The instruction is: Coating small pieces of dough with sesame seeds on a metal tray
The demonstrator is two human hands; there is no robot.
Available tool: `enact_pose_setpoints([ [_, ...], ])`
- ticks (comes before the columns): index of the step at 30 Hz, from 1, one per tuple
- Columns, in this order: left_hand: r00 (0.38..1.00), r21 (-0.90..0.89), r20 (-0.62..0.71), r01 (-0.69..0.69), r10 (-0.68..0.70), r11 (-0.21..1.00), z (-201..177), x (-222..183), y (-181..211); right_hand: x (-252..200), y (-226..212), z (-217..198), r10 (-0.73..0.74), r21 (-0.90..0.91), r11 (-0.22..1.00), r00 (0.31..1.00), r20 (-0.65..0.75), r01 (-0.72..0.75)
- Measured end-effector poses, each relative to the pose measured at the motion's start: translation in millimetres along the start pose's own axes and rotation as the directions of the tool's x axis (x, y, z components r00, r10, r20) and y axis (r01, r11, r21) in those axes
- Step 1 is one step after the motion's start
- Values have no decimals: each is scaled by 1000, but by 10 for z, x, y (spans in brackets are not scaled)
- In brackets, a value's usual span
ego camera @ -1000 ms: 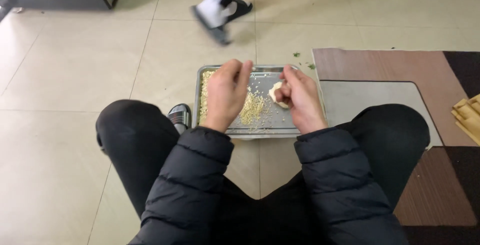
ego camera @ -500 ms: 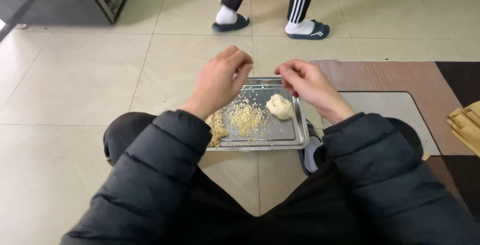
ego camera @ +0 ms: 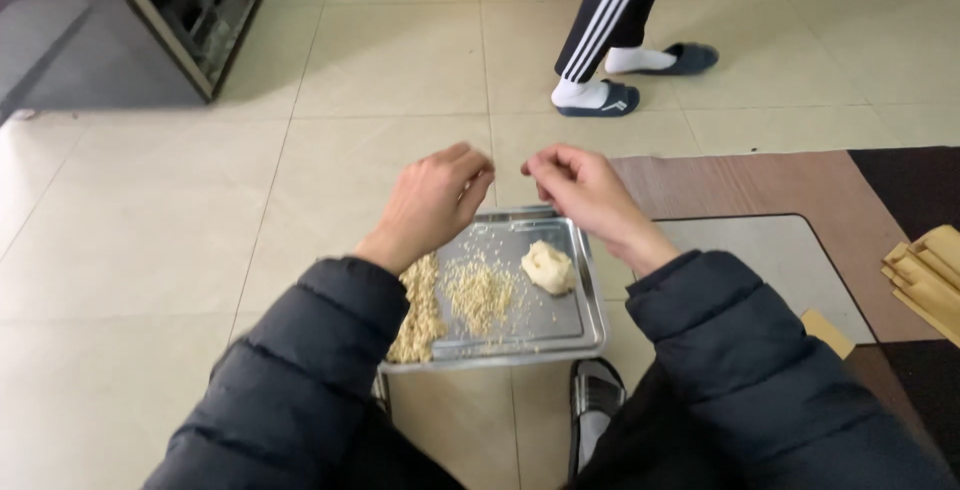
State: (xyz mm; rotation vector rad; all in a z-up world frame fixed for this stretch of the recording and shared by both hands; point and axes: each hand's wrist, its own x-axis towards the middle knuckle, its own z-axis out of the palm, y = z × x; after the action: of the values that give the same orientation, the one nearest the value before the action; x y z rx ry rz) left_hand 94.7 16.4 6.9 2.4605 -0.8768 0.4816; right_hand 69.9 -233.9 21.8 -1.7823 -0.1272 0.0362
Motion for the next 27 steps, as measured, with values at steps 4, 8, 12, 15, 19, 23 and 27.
enact_pose_setpoints([
  [4, 997, 65, 41, -70, 68, 995, 27, 150, -30, 210, 19, -1, -10, -62, 998, 999, 31, 12],
  [8, 994, 116, 35, -106, 103, 988, 143, 215, 42, 306, 244, -60, 21, -39, 999, 999, -33, -23],
  [12, 989, 177, 35, -149, 145, 973, 239, 140, 33, 179, 333, -47, 5, 27, 1000, 998, -63, -4],
  [15, 994, 169, 82, -89, 76, 982, 273, 32, 5, 34, 330, -47, 102, 4, 995, 990, -94, -102],
  [19, 996, 167, 80, -57, 44, 984, 161, -92, 91, 32, 384, -31, 135, -13, 991, 990, -44, -135],
  [23, 997, 190, 73, -28, 14, 981, 20, -190, 72, 109, 522, 20, 142, -4, 990, 989, 37, -142],
  [27, 995, 224, 62, 63, -79, 973, -166, -349, 57, 245, 549, 211, 140, 15, 990, 985, 96, -142],
])
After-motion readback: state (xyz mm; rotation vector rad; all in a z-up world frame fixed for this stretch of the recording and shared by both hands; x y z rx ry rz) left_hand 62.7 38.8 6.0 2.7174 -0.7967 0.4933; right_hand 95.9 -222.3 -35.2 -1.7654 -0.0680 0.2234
